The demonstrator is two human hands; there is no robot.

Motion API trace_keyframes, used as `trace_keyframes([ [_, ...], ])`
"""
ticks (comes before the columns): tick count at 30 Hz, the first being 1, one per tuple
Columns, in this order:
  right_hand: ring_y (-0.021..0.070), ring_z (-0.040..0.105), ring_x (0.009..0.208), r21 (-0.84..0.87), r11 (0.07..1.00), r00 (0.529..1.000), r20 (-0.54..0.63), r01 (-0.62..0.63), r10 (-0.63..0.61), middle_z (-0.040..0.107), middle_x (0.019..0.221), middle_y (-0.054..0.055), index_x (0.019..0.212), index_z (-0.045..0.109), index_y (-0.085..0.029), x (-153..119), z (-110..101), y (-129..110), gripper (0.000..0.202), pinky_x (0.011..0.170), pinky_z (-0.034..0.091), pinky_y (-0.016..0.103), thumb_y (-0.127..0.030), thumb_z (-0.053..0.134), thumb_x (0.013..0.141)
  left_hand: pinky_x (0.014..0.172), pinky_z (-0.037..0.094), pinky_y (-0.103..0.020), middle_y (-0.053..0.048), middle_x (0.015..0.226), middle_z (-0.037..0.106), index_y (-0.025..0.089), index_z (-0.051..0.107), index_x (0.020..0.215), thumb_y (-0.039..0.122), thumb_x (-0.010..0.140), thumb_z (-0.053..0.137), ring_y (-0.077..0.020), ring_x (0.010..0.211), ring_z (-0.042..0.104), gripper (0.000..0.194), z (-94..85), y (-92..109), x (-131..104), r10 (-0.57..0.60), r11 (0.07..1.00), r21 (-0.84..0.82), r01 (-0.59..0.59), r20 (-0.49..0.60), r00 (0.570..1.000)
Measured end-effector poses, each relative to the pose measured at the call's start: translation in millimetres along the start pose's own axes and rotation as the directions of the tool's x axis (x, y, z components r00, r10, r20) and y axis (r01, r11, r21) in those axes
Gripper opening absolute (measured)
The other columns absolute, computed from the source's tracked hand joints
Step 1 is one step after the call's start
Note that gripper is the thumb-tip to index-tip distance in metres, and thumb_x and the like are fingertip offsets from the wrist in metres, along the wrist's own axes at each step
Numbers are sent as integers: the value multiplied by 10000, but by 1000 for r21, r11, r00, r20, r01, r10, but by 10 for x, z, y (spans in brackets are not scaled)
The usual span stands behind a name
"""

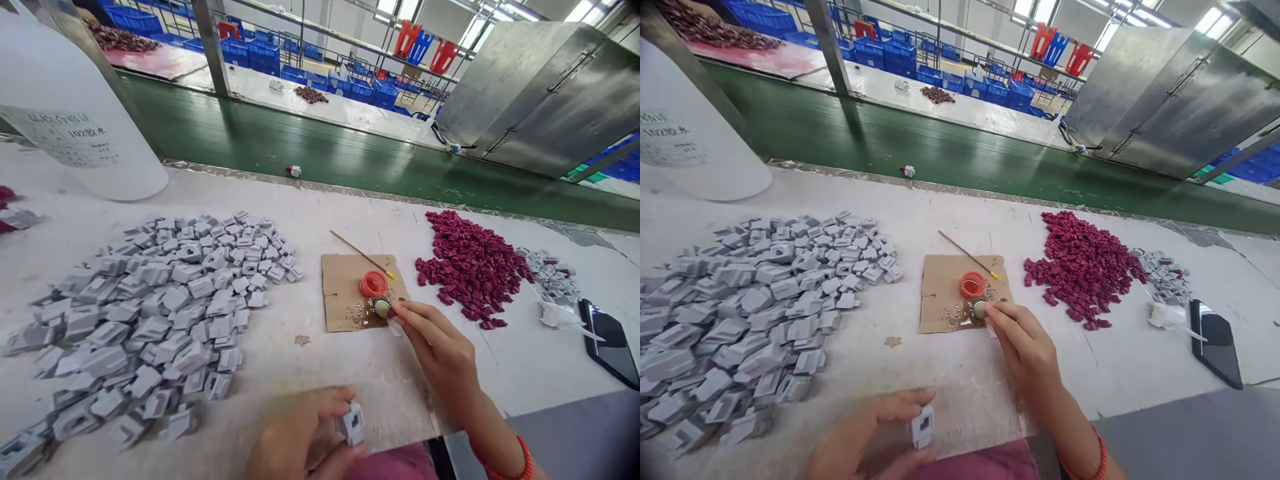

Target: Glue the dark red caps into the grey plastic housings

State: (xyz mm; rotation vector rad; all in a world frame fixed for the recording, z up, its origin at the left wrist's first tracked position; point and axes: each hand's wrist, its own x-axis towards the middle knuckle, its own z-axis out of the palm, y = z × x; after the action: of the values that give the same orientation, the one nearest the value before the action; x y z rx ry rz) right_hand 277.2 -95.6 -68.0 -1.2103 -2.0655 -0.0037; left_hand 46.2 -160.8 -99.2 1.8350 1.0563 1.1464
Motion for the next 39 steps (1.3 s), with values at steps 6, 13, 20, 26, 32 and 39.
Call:
trace_keyframes([
  [6,159,622,937,-26,999,999,25,36,-35,640,1035,81,1176,619,-196,38,56,60,357,813,555,287,-5,550,882,725,565,-287,0,828,709,213,608,959,219,846,664,-175,796,662,126,86,38,86,71,974,219,-60,-44,997],
  [13,172,644,897,-34,998,998,29,48,-47,654,1015,68,1153,636,-225,57,85,60,347,781,569,306,-23,555,883,856,539,-276,14,912,725,220,613,1006,171,837,663,-179,943,652,183,131,27,62,17,974,227,-2,-66,998],
  [20,174,643,889,-49,999,996,-86,6,-10,668,988,32,1140,636,-260,44,19,-62,374,777,569,314,-18,607,855,819,556,-305,-12,889,726,210,612,971,196,834,669,-196,915,675,149,149,23,47,13,969,246,16,-117,993],
  [26,171,629,813,269,946,982,-13,-180,191,649,904,40,1046,652,-206,-211,14,-494,274,642,555,282,-36,612,836,802,551,-302,-2,814,704,200,605,904,182,825,683,-195,910,663,112,182,39,18,-12,973,225,43,-137,990],
  [32,173,637,788,364,916,984,19,-169,175,655,883,49,1059,641,-190,-412,100,-713,320,623,574,275,3,593,808,804,545,-307,-4,800,703,196,610,883,183,858,644,-192,893,660,44,181,72,41,-22,969,239,57,-147,989],
  [39,159,636,812,379,913,989,72,-148,130,647,902,50,1060,633,-163,-401,128,-687,309,652,578,254,16,590,811,760,556,-301,-7,736,697,179,607,823,168,854,637,-191,816,669,45,175,103,102,11,974,225,35,-200,980],
])
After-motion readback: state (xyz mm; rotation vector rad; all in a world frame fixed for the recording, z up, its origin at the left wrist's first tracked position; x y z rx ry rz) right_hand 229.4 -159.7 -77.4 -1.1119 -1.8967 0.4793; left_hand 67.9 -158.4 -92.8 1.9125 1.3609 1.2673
